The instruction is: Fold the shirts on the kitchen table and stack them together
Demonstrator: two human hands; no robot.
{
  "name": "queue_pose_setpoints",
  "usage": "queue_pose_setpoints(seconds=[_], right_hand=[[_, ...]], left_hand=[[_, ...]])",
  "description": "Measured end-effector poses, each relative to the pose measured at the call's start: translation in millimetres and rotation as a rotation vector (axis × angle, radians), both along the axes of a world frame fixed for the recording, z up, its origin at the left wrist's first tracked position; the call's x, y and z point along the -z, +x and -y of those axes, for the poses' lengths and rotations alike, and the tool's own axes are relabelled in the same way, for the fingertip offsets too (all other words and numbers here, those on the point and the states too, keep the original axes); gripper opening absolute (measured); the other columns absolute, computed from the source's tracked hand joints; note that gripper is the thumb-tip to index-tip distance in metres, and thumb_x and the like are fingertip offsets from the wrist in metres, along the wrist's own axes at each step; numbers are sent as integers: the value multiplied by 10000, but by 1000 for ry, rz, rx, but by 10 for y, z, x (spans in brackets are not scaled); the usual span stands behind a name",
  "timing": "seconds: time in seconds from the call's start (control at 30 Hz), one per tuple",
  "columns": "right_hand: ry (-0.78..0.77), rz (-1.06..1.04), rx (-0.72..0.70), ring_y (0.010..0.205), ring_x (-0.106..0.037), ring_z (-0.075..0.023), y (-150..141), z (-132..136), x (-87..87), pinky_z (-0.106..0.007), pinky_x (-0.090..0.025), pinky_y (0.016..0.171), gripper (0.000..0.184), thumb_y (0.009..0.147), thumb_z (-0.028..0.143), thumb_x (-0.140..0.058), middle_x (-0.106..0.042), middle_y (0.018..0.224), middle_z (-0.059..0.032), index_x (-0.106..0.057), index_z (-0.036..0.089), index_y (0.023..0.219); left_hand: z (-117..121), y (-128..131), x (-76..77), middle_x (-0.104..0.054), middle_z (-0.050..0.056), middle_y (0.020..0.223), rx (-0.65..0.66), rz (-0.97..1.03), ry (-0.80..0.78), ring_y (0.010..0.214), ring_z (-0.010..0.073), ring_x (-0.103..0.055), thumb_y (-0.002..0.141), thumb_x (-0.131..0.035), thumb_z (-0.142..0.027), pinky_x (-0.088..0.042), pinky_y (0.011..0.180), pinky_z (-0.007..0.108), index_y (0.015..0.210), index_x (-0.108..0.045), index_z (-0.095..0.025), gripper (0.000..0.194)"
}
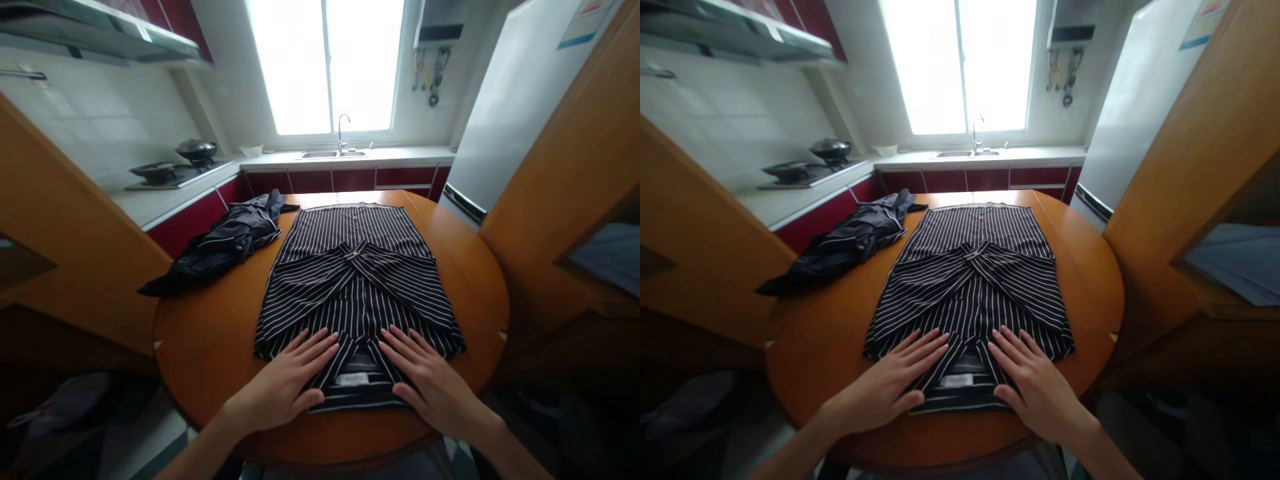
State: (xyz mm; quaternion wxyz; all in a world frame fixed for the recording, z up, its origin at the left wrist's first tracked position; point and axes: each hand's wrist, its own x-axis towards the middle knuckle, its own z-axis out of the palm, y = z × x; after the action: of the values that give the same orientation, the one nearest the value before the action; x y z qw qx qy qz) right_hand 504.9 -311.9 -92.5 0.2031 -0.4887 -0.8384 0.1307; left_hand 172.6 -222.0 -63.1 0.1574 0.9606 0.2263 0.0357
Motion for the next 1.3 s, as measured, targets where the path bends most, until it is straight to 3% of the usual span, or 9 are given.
queue_pose_setpoints(seconds=[0.1, 0.27, 0.47, 0.63, 0.8, 0.93, 1.03, 1.13, 1.3], right_hand=[[-112, 60, -32, 1540, -177, -271, 18, 118, -23, -534, -123, 1260, 796, 954, 461, -607, -245, 1659, -40, -195, 299, 1616], [-202, 54, -45, 1539, -165, -285, 95, 221, -88, -515, -67, 1267, 1009, 806, 447, -783, -190, 1667, -48, -192, 309, 1612], [-78, -7, -65, 1498, -303, -242, 172, 195, 56, -493, -223, 1247, 676, 938, 244, -618, -372, 1603, -65, -366, 283, 1564], [82, -44, -72, 1421, -451, -244, 181, 175, 89, -500, -366, 1187, 510, 934, 99, -550, -535, 1499, -82, -572, 250, 1421], [148, -230, -3, 1256, -608, -225, 151, 115, -38, -385, -515, 1057, 251, 980, 170, -540, -697, 1273, -90, -691, 220, 1173], [92, -354, 118, 1014, -694, -202, 151, -72, -189, -322, -569, 901, 189, 994, 227, -532, -735, 1094, -70, -678, 225, 1114], [31, -392, 205, 940, -696, -206, 168, -346, -326, -322, -563, 840, 209, 993, 262, -521, -740, 1042, -54, -677, 225, 1127], [-15, -422, 249, 940, -688, -216, 207, -735, -435, -334, -541, 845, 243, 973, 277, -519, -744, 1033, -51, -692, 205, 1128], [-120, -336, 367, 812, -675, -217, 296, -1394, -412, -328, -511, 763, 261, 886, 277, -603, -748, 886, -68, -736, 140, 1064]], left_hand=[[25, -72, 13, -215, 53, 1661, 33, -28, -27, 1534, 303, -190, 944, -534, -642, -114, 1257, 537, 1627, -61, -302, 898], [2, -181, 12, -224, 72, 1658, 76, -30, -47, 1523, 331, -217, 820, -656, -710, -120, 1259, 536, 1628, -104, -296, 1062], [-34, -200, 42, -293, 109, 1632, 99, 14, 17, 1508, 317, -266, 895, -662, -575, -239, 1233, 545, 1615, -203, -282, 903], [-12, -170, -14, -418, 102, 1579, 136, 79, 75, 1477, 291, -357, 971, -603, -267, -332, 1207, 514, 1571, -348, -255, 652], [-42, -97, -191, -644, 81, 1350, 28, 198, -105, 1245, 214, -603, 968, -499, -116, -484, 1076, 350, 1344, -622, -238, 415], [-307, -21, -311, -707, 40, 953, -164, 240, -310, 848, 162, -649, 995, -535, -288, -520, 785, 254, 1072, -714, -176, 225], [-656, 54, -339, -555, -24, 675, -309, 260, -440, 612, 105, -492, 969, -561, -452, -392, 560, 208, 836, -664, -137, 357], [-1039, 159, -355, -456, -45, 616, -389, 294, -575, 576, 93, -424, 888, -616, -579, -342, 519, 205, 697, -576, -146, 475], [-1528, 343, -308, -538, -26, 605, -559, 230, -784, 583, 122, -518, 620, -778, -716, -447, 568, 243, 675, -605, -149, 596]])
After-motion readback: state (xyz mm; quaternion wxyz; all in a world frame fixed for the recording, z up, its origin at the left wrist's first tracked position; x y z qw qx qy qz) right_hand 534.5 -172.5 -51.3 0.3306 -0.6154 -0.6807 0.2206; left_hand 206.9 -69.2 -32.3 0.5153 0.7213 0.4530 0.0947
